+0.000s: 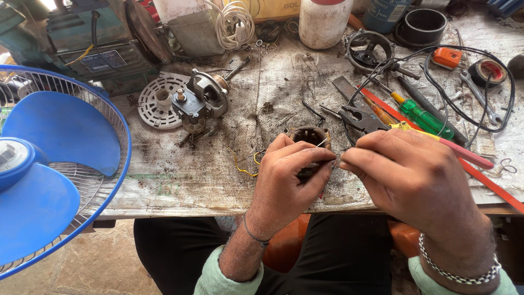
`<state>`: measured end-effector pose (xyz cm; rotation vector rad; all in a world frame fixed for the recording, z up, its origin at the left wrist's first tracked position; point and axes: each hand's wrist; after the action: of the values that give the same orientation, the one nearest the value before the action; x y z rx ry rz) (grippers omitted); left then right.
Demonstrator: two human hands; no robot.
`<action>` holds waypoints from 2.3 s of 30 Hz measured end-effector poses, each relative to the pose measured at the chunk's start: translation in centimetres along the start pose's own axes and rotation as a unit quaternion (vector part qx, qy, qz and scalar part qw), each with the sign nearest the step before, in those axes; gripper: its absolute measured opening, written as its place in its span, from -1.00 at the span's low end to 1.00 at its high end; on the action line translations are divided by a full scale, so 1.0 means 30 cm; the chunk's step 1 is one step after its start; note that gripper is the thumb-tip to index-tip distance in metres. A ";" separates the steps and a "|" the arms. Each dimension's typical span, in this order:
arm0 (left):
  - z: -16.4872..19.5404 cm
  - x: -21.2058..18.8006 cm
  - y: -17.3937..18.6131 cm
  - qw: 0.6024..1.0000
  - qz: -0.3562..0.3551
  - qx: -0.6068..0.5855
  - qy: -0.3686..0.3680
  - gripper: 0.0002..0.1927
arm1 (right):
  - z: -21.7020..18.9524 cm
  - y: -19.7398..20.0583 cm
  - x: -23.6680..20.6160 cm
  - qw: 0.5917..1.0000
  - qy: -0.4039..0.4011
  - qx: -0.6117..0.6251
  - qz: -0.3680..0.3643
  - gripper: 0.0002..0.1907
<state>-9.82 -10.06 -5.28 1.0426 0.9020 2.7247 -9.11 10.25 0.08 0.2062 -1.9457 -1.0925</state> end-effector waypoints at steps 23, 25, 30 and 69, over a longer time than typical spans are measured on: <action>0.093 -0.004 0.374 0.999 0.028 0.014 0.009 -0.89 | -0.312 0.039 0.259 0.996 -0.090 0.012 0.007 -0.86; 0.051 -0.056 0.255 0.999 0.034 0.018 0.010 -0.89 | -0.264 -0.005 0.153 0.998 -0.067 0.014 0.010 -0.84; -0.049 -0.174 0.038 0.999 0.030 0.019 0.016 -0.89 | -0.142 -0.140 -0.061 0.999 -0.035 0.000 0.023 -0.79; -0.099 -0.249 -0.152 0.999 0.037 0.023 0.009 -0.91 | -0.049 -0.187 -0.217 0.994 -0.102 0.000 -0.027 -0.83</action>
<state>-6.56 -9.87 -13.92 1.0826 0.9507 2.7909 -5.45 9.31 -7.79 0.1527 -2.1324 -1.1880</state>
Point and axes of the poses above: each hand's wrist, its own x-axis towards the middle knuckle, its own y-axis out of the back of the hand, z = x × y, and after that the axes turned 7 degrees about x, right-handed
